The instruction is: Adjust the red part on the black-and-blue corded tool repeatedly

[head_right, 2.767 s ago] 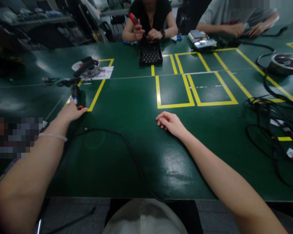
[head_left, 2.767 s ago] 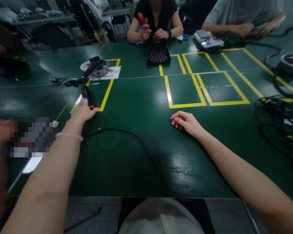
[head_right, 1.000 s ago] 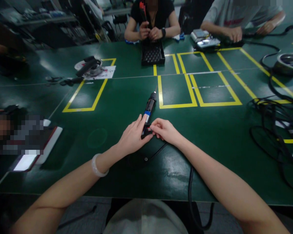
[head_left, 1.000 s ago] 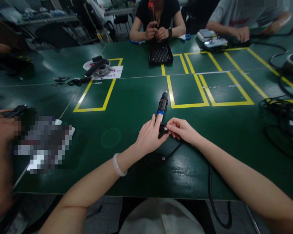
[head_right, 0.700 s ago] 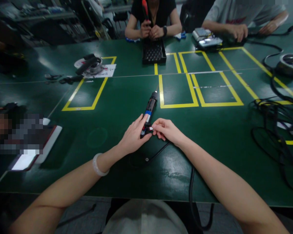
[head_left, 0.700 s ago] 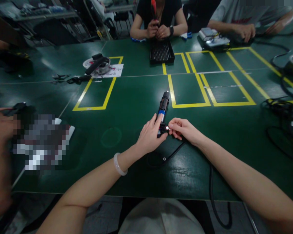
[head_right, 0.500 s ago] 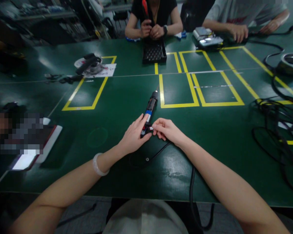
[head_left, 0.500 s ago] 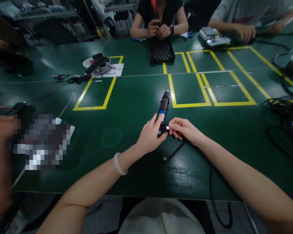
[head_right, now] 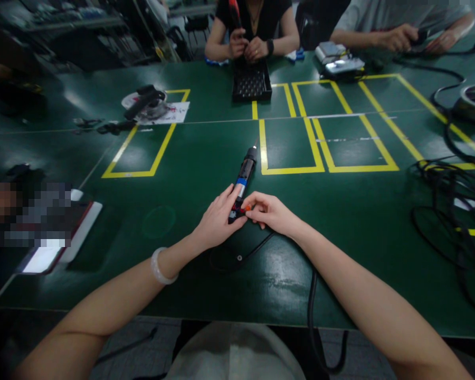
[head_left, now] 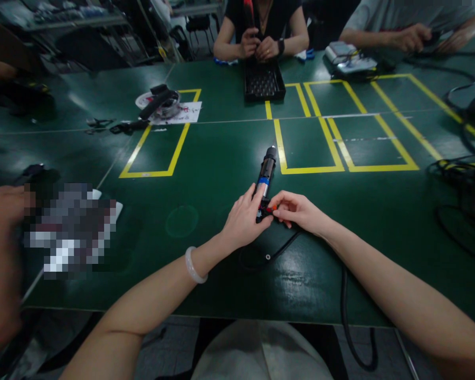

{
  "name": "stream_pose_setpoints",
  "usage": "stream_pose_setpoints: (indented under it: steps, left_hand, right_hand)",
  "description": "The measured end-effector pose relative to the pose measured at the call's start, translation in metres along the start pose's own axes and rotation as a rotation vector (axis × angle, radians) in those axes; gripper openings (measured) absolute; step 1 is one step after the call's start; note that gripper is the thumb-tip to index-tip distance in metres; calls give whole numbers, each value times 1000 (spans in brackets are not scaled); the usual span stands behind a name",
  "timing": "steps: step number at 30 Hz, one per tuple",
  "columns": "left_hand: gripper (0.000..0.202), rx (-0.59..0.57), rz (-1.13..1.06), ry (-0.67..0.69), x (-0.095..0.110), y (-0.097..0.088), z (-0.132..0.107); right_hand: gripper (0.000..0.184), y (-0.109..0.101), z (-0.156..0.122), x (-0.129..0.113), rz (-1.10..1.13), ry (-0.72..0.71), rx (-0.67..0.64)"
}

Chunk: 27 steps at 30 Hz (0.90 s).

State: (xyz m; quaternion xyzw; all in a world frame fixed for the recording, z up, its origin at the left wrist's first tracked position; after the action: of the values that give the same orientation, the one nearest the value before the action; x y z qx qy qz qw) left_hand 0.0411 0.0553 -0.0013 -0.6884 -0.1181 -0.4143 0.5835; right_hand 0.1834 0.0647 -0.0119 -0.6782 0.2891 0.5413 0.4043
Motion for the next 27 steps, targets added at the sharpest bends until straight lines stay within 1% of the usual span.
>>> stream_pose_setpoints:
  steps: [3, 9, 12, 14, 17, 19, 21, 27]
  left_hand:
    - [79, 5, -4, 0, 0, -1, 0]
    - [81, 2, 2, -1, -1, 0, 0]
    - [81, 8, 5, 3, -1, 1, 1]
    - [80, 5, 8, 4, -1, 1, 1]
    - [80, -2, 9, -1, 0, 0, 1]
    - [81, -3, 11, -2, 0, 0, 1]
    - [81, 3, 17, 1, 0, 0, 1]
    - [85, 29, 45, -1, 0, 0, 2]
  right_hand:
    - [22, 0, 0, 1, -39, -22, -30]
    - [18, 3, -1, 5, -149, -15, -42]
    - [22, 2, 0, 5, -176, -31, -3]
    - [25, 2, 0, 7, -200, -17, 17]
    - [23, 0, 1, 12, -283, 25, 41]
    - [22, -2, 1, 13, -320, 20, 74]
    - [22, -3, 1, 12, -317, 14, 85]
    - [21, 0, 0, 10, -252, 64, 54]
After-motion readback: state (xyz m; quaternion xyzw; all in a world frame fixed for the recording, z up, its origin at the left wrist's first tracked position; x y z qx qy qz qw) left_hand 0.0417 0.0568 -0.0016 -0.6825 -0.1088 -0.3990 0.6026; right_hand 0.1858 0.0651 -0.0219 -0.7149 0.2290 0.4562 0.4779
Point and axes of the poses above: each hand's wrist, its own z-axis towards the middle knuckle, its own y-axis out of the palm, x = y × z, the point moved 6 cm from there along z, towards the middle knuckle, and after that the axes turned 15 degrees about -z, right-handed, at the moved point
